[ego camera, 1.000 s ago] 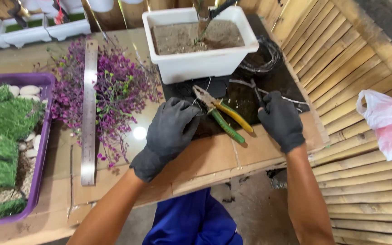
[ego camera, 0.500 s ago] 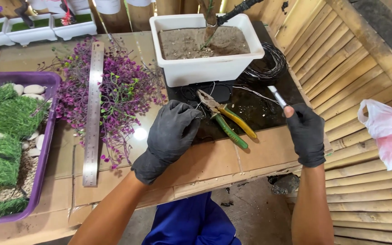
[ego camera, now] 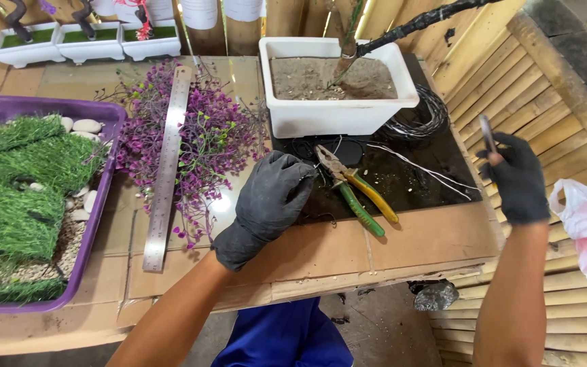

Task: The person uses pliers to bend and shape a piece of wire on a workbench. They repeatedly grip the wire with the pliers and bend it into a curved shape, occasionally adjusting their grip and the wire's position. The workspace includes a potted plant, a tray of greenery, and a ruler.

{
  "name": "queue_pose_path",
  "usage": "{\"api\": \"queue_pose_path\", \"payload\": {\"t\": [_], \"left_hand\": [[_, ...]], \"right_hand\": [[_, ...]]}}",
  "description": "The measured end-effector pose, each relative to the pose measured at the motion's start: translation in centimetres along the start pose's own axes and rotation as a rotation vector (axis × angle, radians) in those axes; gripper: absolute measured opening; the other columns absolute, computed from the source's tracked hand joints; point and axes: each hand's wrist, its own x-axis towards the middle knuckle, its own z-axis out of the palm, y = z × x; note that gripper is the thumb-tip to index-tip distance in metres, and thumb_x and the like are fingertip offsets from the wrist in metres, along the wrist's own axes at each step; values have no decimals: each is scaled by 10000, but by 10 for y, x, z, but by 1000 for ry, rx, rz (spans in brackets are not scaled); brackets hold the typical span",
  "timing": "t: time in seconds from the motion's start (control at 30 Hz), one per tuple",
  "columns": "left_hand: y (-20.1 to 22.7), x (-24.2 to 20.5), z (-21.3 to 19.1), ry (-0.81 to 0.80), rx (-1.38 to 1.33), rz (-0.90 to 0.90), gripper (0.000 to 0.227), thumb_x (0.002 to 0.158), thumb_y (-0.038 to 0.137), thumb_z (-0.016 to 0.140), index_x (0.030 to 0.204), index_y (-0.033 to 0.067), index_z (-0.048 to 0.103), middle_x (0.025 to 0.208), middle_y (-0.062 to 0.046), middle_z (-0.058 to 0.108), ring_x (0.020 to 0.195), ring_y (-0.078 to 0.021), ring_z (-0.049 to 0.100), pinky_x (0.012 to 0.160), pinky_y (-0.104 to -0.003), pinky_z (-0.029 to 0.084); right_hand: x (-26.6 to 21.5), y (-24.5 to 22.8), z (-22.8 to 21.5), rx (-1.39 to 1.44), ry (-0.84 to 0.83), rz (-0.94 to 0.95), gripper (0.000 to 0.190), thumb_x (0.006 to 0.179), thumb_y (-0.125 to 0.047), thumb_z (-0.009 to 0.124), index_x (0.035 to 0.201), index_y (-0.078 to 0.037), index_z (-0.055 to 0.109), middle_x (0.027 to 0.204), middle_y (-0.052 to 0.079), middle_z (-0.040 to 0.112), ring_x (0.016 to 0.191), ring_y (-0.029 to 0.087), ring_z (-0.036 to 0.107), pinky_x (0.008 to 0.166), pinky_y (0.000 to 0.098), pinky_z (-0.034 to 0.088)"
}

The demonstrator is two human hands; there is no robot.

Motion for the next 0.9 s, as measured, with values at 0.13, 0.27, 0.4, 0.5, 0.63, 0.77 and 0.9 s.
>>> {"api": "queue_pose_path", "payload": {"t": [0.13,0.27,0.4,0.5,0.63,0.77,0.9], "left_hand": [[-2,-1,5,-36,-7,-26,129,995,133,581,1048,83,688,940,-109,642,864,-347,553,789,-486,461],[-6,-5,9,-60,7,-60,141,993,151,577,1053,79,683,918,-105,617,870,-340,541,787,-493,461],[-9,-7,10,-72,15,-96,148,992,159,585,1065,83,690,927,-101,620,884,-336,540,787,-491,463],[-8,-5,11,-45,43,-63,120,993,146,599,1047,76,681,907,-93,622,853,-321,544,757,-475,465],[-9,-4,12,-74,22,-69,129,987,140,590,1042,77,688,934,-95,638,878,-324,553,782,-479,475],[-11,-4,12,46,6,-145,102,927,167,696,1026,160,719,851,-58,632,856,-319,626,754,-419,541],[-12,-7,12,29,29,-134,136,910,165,709,1044,146,720,859,-66,631,860,-324,630,757,-429,536]], "right_hand": [[73,28,26,-16,48,58,279,1016,26,527,1263,-101,558,1034,205,654,855,233,676,737,295,584],[112,14,60,-629,-20,142,295,939,-113,587,1233,-108,611,1176,234,655,997,377,621,797,506,492],[164,78,59,-797,-97,-192,401,789,-49,559,1155,-68,722,1093,193,728,1013,413,666,902,500,509],[159,56,73,-776,-92,-297,488,794,67,535,1208,-71,754,1188,203,718,1094,426,657,1039,485,482],[172,74,60,-570,-53,-354,429,815,66,601,1179,-113,742,1155,125,716,1105,339,648,1010,440,489],[179,54,52,-489,143,-199,245,1000,-82,622,1235,-146,644,1054,149,719,1026,322,703,907,469,539],[162,11,78,-471,100,-279,256,992,-45,646,1226,-132,701,966,158,706,962,340,723,804,477,551]]}}
